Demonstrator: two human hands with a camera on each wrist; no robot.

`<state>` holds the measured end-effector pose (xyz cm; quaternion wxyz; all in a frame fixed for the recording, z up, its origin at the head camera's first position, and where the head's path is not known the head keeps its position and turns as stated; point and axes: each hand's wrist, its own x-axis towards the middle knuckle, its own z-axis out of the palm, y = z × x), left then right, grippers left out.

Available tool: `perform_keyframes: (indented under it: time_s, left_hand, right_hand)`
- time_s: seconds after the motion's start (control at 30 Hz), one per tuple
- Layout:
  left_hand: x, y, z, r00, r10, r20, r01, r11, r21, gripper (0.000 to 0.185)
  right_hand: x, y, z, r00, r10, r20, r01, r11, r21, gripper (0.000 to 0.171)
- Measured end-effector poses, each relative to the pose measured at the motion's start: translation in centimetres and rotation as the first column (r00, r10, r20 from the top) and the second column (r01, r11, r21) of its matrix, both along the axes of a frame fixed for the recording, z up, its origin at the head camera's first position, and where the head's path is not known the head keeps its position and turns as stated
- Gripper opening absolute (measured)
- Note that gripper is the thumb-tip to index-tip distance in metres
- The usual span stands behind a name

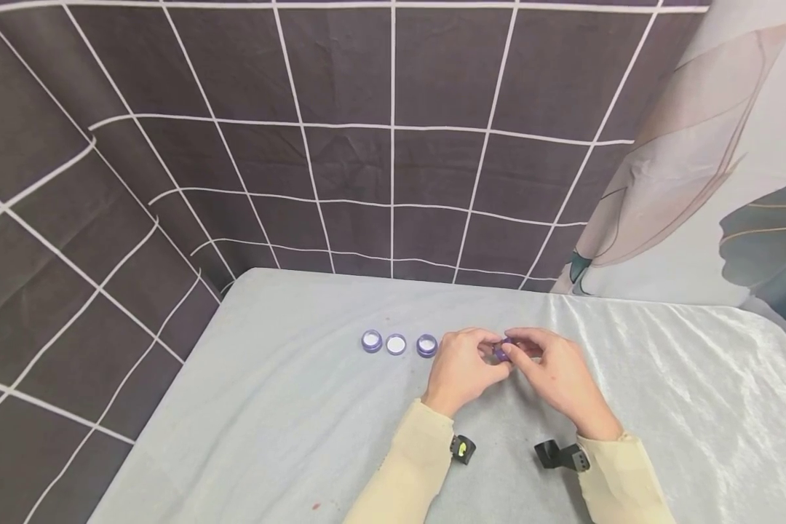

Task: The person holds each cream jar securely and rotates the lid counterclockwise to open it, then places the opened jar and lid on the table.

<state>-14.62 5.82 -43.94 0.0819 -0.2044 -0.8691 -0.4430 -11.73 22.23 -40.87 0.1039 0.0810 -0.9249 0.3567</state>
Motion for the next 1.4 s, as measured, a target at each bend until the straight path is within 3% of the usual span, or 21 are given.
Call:
perform_keyframes:
  time_s: [0.43,1.4]
  left_hand:
    - [0.02,-0.01,-0.09,1.0,-0.011,-0.021,0.011,1.0,-0.013,0.031]
    - [-0.22,0.14,-0.09,0.999,-0.013,0.035,0.014,1.0,-0.012,0.031]
  right_hand:
    - [-0.02,0.0,-0.08,1.0,-0.002,0.003,0.002,1.0,-0.009,0.027]
    - [-0.11,0.12,0.07,0.999,0.039,-0.005,-0.039,0.999,-0.026,0.026]
